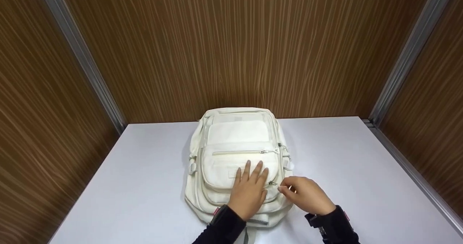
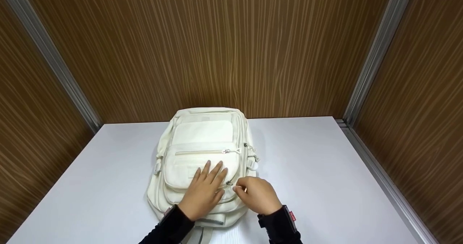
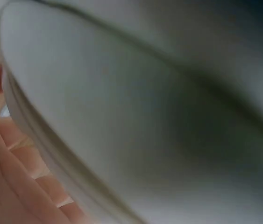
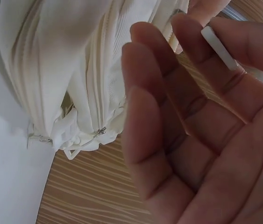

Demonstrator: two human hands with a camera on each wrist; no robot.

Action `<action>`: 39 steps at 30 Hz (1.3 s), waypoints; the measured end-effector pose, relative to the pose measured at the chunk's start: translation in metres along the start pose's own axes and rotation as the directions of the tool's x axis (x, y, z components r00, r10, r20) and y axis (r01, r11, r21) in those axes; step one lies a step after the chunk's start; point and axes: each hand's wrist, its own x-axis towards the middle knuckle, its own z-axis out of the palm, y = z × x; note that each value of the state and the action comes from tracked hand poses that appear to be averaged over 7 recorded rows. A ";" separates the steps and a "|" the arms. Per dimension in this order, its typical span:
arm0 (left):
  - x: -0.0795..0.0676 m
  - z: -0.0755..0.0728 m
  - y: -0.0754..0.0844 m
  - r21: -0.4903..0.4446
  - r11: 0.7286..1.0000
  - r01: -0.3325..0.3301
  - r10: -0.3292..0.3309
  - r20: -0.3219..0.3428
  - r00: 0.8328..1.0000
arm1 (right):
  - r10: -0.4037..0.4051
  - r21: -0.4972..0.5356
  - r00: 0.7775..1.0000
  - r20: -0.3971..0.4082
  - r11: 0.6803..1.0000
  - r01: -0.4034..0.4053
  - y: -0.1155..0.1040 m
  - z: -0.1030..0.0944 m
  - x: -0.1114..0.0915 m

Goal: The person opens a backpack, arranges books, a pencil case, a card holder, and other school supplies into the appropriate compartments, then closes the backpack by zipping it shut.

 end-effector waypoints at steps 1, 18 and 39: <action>0.001 0.001 0.001 0.029 1.000 -0.001 0.002 -0.015 1.000 | -0.013 0.004 1.000 0.006 1.000 0.013 -0.001 0.000 0.000; -0.001 0.006 0.003 0.145 0.989 0.009 0.011 -0.136 0.991 | -0.068 0.019 0.998 0.011 0.998 0.068 -0.003 0.002 -0.001; -0.004 -0.005 0.000 0.216 0.976 0.002 0.043 -0.204 0.978 | -0.102 0.046 0.993 0.058 0.994 0.099 -0.008 -0.007 0.000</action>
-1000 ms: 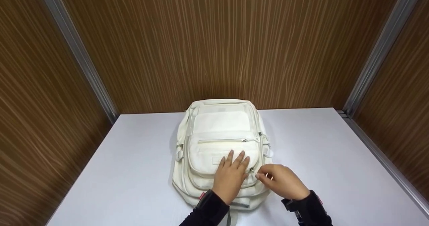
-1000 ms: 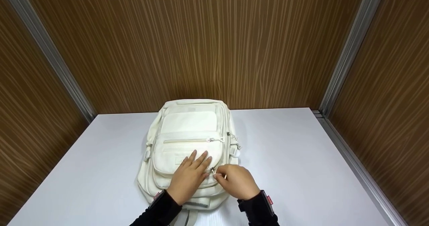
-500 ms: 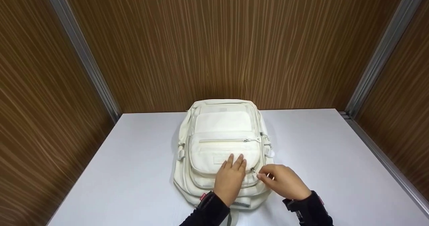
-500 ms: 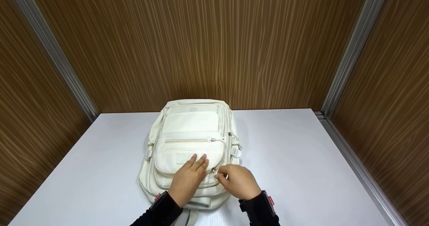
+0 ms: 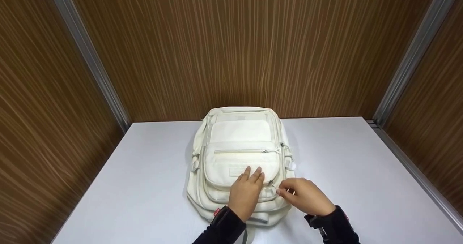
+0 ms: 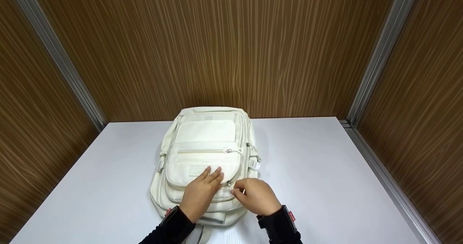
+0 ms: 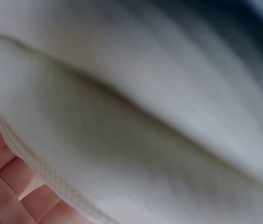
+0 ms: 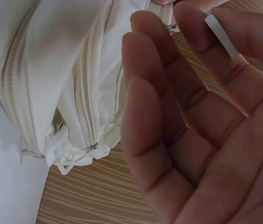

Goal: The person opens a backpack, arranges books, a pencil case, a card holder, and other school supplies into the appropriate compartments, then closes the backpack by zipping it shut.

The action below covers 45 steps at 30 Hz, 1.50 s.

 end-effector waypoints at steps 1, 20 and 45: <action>0.000 0.000 -0.001 0.001 1.000 -0.001 0.001 -0.016 1.000 | 0.000 -0.004 1.000 0.001 1.000 0.000 0.000 0.000 0.000; -0.019 -0.010 -0.049 -0.262 0.961 -0.091 0.085 -0.036 0.996 | 0.063 -0.019 0.998 -0.024 0.998 -0.063 0.004 0.007 0.004; -0.050 -0.011 -0.105 -0.521 0.846 -0.115 0.122 -0.021 0.992 | 0.199 0.012 0.970 -0.136 0.980 -0.200 0.005 0.017 0.007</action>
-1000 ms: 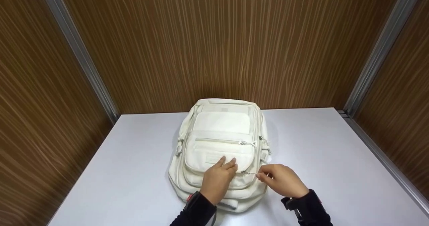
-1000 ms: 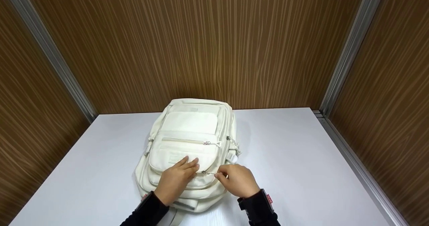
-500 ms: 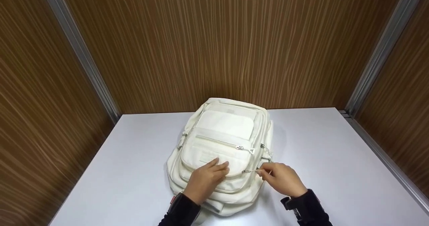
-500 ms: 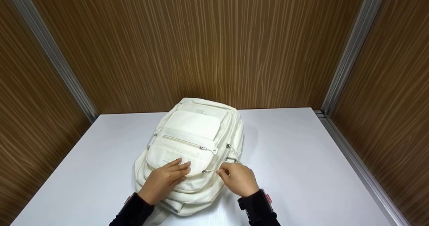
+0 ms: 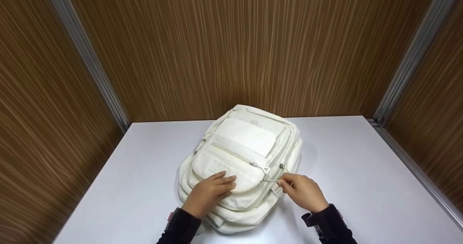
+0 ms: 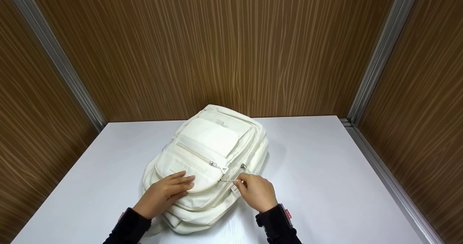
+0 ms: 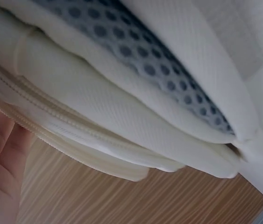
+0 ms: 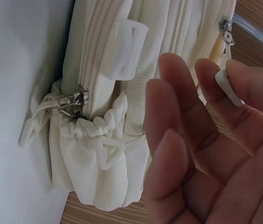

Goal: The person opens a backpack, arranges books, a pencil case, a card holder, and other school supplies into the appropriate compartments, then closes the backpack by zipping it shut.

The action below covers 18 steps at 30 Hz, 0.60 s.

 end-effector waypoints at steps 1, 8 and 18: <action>-0.002 -0.001 -0.002 -0.002 1.000 0.001 -0.001 -0.009 1.000 | 0.002 0.003 1.000 0.004 1.000 -0.002 0.000 0.000 0.000; -0.014 -0.002 -0.011 0.045 0.998 -0.045 0.051 -0.133 0.990 | 0.011 0.031 1.000 0.008 0.999 -0.011 -0.002 0.003 -0.001; -0.026 -0.012 -0.027 0.092 0.995 -0.023 0.040 -0.184 0.982 | 0.035 -0.027 0.999 -0.032 0.999 -0.035 -0.003 0.003 -0.002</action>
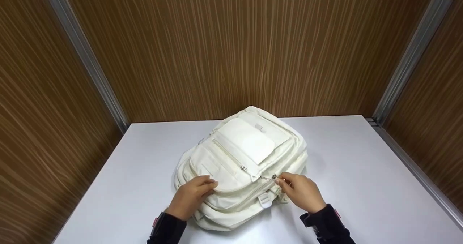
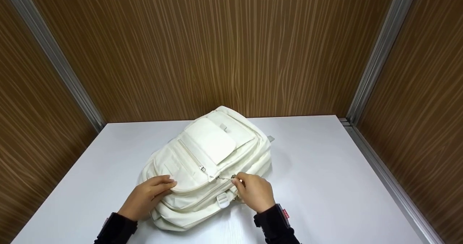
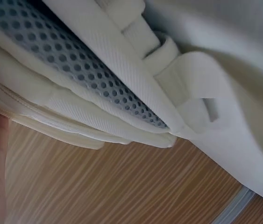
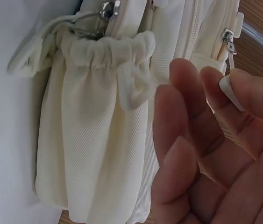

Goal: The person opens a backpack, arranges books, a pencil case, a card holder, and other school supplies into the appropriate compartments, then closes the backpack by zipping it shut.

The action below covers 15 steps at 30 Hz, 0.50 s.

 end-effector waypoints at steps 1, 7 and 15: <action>-0.001 0.000 -0.002 0.005 1.000 0.005 -0.005 -0.006 1.000 | -0.002 -0.002 1.000 -0.001 1.000 0.002 0.000 0.000 0.000; -0.001 -0.002 -0.011 0.005 0.999 0.039 -0.039 -0.008 0.999 | -0.001 -0.003 1.000 0.003 1.000 0.001 -0.001 -0.001 -0.001; -0.009 -0.012 -0.029 0.061 0.990 0.127 -0.126 -0.035 0.991 | 0.106 0.003 0.984 -0.141 0.994 -0.107 0.012 -0.020 -0.004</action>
